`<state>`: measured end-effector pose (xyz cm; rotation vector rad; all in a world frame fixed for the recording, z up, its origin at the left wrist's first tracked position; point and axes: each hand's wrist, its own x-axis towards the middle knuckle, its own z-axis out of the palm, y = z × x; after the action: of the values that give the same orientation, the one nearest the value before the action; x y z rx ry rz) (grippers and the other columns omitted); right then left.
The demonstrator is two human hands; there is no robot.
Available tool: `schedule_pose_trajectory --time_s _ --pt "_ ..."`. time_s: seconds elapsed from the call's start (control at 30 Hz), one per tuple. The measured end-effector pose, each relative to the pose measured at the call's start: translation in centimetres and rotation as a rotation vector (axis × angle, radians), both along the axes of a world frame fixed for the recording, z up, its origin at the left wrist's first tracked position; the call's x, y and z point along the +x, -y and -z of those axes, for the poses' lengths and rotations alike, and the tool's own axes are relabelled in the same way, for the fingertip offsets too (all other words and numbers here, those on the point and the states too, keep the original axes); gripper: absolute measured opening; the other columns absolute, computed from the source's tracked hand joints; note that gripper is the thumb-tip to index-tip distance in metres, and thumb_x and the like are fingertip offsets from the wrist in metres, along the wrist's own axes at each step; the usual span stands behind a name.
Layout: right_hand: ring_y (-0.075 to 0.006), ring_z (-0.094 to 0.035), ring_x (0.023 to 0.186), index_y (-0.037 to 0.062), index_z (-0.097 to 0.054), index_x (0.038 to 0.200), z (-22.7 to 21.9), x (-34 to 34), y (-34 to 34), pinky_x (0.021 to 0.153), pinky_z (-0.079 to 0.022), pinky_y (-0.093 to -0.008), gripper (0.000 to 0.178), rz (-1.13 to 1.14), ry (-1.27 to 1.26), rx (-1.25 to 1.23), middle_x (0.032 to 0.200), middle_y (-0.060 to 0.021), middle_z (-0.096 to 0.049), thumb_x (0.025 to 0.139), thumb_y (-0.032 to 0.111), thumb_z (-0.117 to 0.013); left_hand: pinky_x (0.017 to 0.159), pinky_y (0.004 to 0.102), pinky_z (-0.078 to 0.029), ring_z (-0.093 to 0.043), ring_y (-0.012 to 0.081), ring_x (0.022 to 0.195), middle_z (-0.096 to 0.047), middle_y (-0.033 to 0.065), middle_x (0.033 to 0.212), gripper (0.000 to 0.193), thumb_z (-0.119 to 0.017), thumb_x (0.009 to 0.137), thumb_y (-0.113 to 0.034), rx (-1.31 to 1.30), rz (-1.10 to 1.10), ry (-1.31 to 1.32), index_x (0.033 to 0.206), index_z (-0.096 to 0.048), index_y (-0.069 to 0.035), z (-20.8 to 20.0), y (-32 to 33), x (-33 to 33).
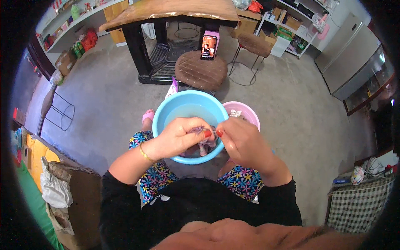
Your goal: The person hand-washes clothes in a basin of water, wrings them out, pours laundry detergent powder from a bag into the water, and washes another garment before wringing it out.
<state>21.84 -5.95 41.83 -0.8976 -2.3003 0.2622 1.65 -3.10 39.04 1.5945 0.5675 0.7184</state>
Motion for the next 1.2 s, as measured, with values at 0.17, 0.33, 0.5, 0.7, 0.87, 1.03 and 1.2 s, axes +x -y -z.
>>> schedule_pose_trajectory --time_s 0.17,0.33,0.5,0.7,0.87,1.03,1.2 --pt "-0.0303 -0.052 0.065 0.0027 -0.049 0.083 -2.4 0.6 1.3 0.056 -0.043 -0.0366 0.008 -0.153 -0.077 -0.151 0.074 -0.0116 -0.05 0.076 0.0 -0.051 0.066 0.0283 -0.044 -0.055 0.016 0.072 -0.059 0.0074 0.081 0.011 -0.052 0.086 -0.013 0.286 0.1 -0.091 0.089 -0.056 -0.003 -2.4 1.0 -1.4" --pt "-0.028 -0.051 0.064 0.0026 -0.052 0.086 -3.5 1.5 1.3 0.055 -0.041 -0.0354 0.013 -0.393 -0.152 -0.318 0.075 -0.0101 -0.052 0.074 -0.001 -0.054 0.059 0.0312 -0.046 -0.06 0.0257 0.066 -0.06 0.0091 0.076 0.008 -0.053 0.08 -0.006 0.416 0.228 0.108 0.086 -0.056 -0.002 -2.9 0.7 -1.6" --pt "-0.026 -0.051 0.059 -0.0021 -0.055 0.084 -2.9 1.4 1.0 0.049 -0.04 -0.0332 0.01 -0.576 -0.388 -0.362 0.071 -0.0104 -0.053 0.074 -0.001 -0.055 0.049 0.0318 -0.044 -0.056 0.025 0.057 -0.058 0.0087 0.07 0.014 -0.058 0.078 -0.014 0.542 0.37 0.15 0.084 -0.062 -0.001 -2.9 -0.1 -1.5" --pt "-0.0256 -0.051 0.056 -0.0051 -0.057 0.085 -1.9 1.9 -1.1 0.046 -0.039 -0.0325 0.012 -0.777 -0.449 -0.375 0.069 -0.0114 -0.053 0.076 0.004 -0.056 0.043 0.0299 -0.041 -0.054 0.0223 0.052 -0.052 0.0108 0.064 0.022 -0.054 0.081 -0.016 0.514 0.464 0.368 0.086 -0.059 0.005 -2.6 -1.0 -1.5" --pt "-0.0257 -0.052 0.056 -0.0048 -0.058 0.085 -0.7 2.8 -0.4 0.047 -0.039 -0.033 0.014 -0.615 -0.487 -0.392 0.069 -0.0116 -0.054 0.077 0.006 -0.054 0.043 0.0292 -0.041 -0.054 0.0216 0.052 -0.052 0.0096 0.065 0.022 -0.053 0.082 -0.016 0.514 0.467 0.399 0.086 -0.059 0.005 -2.2 -1.2 -1.5" --pt "-0.0264 -0.053 0.058 -0.0021 -0.059 0.084 0.1 3.7 0.6 0.052 -0.041 -0.0349 0.013 -0.376 -0.535 -0.483 0.07 -0.0113 -0.055 0.076 0.006 -0.053 0.043 0.0289 -0.041 -0.054 0.0215 0.052 -0.052 0.0097 0.065 0.022 -0.054 0.08 -0.015 0.507 0.471 0.399 0.085 -0.059 0.005 -2.3 -1.3 -1.2" --pt "-0.0258 -0.054 0.061 -0.0018 -0.058 0.081 1.4 4.5 1.1 0.054 -0.042 -0.0331 0.011 -0.293 -0.57 -0.526 0.072 -0.0117 -0.056 0.077 0.007 -0.053 0.042 0.0288 -0.04 -0.053 0.0219 0.052 -0.053 0.0108 0.066 0.019 -0.056 0.077 -0.014 0.519 0.466 0.381 0.085 -0.061 0.004 -2.1 -1.5 -1.0"
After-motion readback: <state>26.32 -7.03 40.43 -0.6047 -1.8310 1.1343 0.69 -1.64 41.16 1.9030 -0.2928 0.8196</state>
